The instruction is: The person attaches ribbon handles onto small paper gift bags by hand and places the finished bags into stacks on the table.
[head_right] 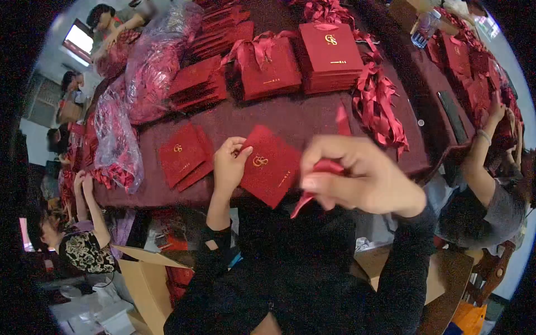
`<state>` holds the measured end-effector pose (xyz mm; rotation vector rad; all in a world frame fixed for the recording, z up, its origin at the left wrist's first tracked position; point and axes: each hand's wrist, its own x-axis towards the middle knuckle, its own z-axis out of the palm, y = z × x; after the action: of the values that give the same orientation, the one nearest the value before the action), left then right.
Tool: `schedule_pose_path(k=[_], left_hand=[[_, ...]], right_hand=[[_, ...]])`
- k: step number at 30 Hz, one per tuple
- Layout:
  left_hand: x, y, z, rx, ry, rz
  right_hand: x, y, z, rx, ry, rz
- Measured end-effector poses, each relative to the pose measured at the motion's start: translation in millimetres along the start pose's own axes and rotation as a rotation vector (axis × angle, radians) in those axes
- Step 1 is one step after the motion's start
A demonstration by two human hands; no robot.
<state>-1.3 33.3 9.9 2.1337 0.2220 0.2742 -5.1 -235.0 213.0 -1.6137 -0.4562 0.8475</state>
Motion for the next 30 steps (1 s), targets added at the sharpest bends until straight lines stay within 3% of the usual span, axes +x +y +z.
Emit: schedule_pose_path(k=[2, 4, 7, 12, 14, 15, 16, 18, 27, 30], left_hand=[[-1, -4, 2, -0.244, -0.082, -0.082], [-3, -6, 0, -0.212, -0.116, -0.084], [-4, -4, -2, -0.23, -0.134, -0.089], [-8, 5, -2, -0.265, -0.073, -0.126], [-8, 6, 0, -0.296, -0.102, -0.147], [-7, 4, 1, -0.295, -0.107, -0.146], [-7, -1, 2, -0.33, -0.149, -0.155], [-7, 2, 2, -0.363, -0.194, -0.165], [-10, 7, 1, -0.357, -0.211, -0.21], [-10, 4, 4, -0.377, -0.169, -0.134]], right_hand=[[34, 46, 21, 0.352, -0.07, 0.039], [67, 93, 32, 0.468, -0.016, -0.006], [106, 143, 42, 0.618, 0.203, -0.066], [129, 174, 49, 0.654, 0.321, -0.076], [132, 175, 53, 0.457, 0.363, -0.215], [132, 171, 52, -0.014, 0.479, -0.399], [134, 174, 52, -0.012, 0.485, -0.399], [140, 184, 54, -0.4, 0.639, -0.626], [145, 177, 56, -0.22, 0.641, -0.511], [148, 179, 54, -0.24, 0.629, -0.484]])
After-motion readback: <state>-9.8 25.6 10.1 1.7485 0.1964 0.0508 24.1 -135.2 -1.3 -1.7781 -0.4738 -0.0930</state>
